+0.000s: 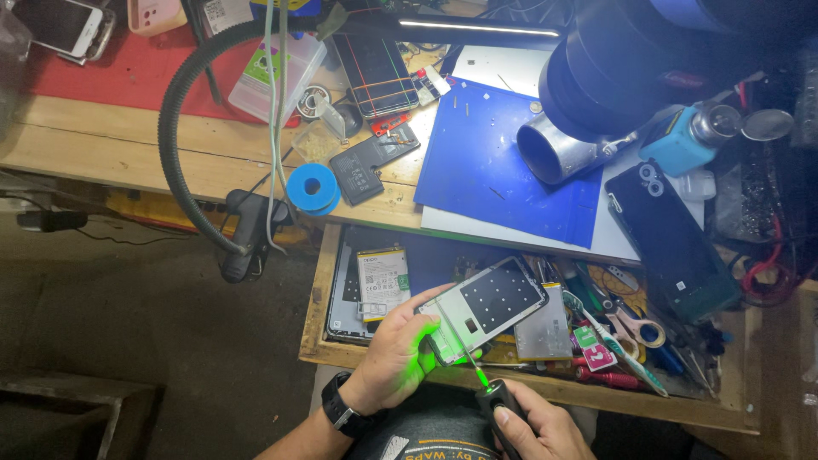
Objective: The person removes a black film from a smartphone back panel, then uses a green laser pointer to inspect the internal components and adhesive areas of the device. The phone remains open on the workbench throughout the clip.
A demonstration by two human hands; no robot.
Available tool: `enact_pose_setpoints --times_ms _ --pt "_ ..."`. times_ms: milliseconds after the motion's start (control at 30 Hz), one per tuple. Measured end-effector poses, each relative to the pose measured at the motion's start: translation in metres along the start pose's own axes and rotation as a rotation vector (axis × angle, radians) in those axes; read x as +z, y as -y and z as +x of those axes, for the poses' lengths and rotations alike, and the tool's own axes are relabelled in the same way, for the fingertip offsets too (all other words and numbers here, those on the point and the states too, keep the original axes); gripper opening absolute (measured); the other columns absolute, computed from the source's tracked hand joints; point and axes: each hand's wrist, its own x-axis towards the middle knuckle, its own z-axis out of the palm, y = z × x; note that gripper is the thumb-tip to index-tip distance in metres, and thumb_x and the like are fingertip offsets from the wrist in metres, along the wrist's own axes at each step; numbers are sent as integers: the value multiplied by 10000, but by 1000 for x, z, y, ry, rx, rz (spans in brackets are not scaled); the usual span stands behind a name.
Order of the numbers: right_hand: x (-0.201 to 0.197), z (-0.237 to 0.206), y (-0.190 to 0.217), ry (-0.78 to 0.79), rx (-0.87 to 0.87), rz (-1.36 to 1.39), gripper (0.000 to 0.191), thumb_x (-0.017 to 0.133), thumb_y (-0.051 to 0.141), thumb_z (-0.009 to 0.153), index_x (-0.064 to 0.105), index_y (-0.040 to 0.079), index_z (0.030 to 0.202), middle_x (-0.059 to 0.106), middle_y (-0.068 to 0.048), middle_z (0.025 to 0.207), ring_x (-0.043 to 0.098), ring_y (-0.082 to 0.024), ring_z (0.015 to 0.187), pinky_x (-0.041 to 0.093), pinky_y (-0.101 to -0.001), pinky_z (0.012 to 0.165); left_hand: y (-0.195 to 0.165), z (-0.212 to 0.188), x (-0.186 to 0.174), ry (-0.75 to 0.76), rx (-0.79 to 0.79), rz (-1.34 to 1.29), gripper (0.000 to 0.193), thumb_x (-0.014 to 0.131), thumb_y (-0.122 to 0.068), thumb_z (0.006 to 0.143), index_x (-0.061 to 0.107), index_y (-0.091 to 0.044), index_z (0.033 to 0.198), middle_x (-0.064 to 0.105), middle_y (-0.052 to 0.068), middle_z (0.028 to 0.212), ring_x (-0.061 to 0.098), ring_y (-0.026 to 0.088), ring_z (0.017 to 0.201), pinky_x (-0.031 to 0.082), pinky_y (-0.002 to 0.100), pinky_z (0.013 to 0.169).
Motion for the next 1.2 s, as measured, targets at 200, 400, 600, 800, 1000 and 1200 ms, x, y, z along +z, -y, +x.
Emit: enact_pose_setpoints --times_ms 200,400,600,800,1000,1200 --pt "1 -1 0 0 -24 -7 539 599 227 922 625 100 1446 663 -49 672 614 -116 595 508 -278 564 1 0 -1 4 7 -15 517 414 -30 995 382 67 1503 627 236 1310 693 299 1096 604 441 948" --pt "3 -2 6 -4 6 8 532 598 211 923 627 104 1443 653 -46 669 610 -116 593 505 -277 559 2 1 -1 -3 10 -30 513 411 -29 995 381 72 1498 623 239 1311 694 304 1101 604 448 950" --pt "3 -3 9 -16 39 14 538 600 210 923 627 121 1453 651 -47 682 607 -116 600 505 -277 561 1 0 -2 13 15 -28 522 412 -35 1003 361 69 1512 620 248 1313 694 317 1096 602 453 952" --pt "2 -2 8 -5 50 15 533 603 215 921 632 133 1447 657 -47 692 614 -120 610 513 -280 567 1 0 -2 17 8 -24 524 409 -45 1001 352 64 1511 618 247 1308 696 326 1081 607 460 943" --pt "0 -2 6 -11 14 5 523 603 217 926 644 123 1439 668 -40 704 621 -116 617 512 -276 573 2 -1 -3 44 23 14 522 415 -41 1012 357 73 1518 625 260 1296 694 337 1066 600 440 941" --pt "1 -3 10 -30 69 51 508 602 264 938 639 131 1427 660 -67 679 630 -144 581 524 -300 552 2 -1 -3 10 20 10 514 418 -38 1004 378 72 1505 624 228 1322 686 286 1120 588 415 978"
